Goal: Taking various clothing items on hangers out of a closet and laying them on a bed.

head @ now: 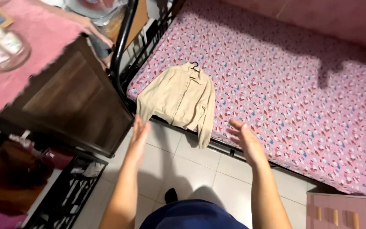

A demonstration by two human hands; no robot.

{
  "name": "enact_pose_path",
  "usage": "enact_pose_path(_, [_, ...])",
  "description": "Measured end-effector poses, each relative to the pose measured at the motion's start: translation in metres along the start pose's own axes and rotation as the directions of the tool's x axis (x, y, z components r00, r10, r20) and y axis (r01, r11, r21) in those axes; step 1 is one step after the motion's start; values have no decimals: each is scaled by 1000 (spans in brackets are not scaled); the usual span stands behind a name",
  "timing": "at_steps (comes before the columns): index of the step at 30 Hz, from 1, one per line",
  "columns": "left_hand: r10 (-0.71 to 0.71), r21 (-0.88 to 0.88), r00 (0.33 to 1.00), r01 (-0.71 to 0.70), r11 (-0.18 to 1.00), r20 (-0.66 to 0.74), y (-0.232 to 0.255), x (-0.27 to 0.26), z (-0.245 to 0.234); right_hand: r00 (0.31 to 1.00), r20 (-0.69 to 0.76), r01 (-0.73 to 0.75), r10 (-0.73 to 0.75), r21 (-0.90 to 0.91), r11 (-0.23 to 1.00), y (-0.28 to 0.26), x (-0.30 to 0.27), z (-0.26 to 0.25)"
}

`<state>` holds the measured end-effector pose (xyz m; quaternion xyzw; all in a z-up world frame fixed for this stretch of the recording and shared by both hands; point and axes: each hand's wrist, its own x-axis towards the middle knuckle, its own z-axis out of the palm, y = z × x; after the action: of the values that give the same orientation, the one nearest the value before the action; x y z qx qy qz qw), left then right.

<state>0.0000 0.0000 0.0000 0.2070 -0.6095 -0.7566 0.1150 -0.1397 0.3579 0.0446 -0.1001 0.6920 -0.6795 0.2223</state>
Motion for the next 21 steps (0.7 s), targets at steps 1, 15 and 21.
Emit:
enact_pose_path(1, [-6,5,1000,6,1000,7,-2,18,9,1000,-8,-5,5,5,1000,2,12,1])
enact_pose_path(15, [-381,161,924,377,912,-5,-58,259,105,961,66,-268,268,-2,963,50,278,-40])
enact_pose_path(21, [-494,215,866,499,839,-83,-66,340,142,927,154,-330,343,-104,938,112,398,-58])
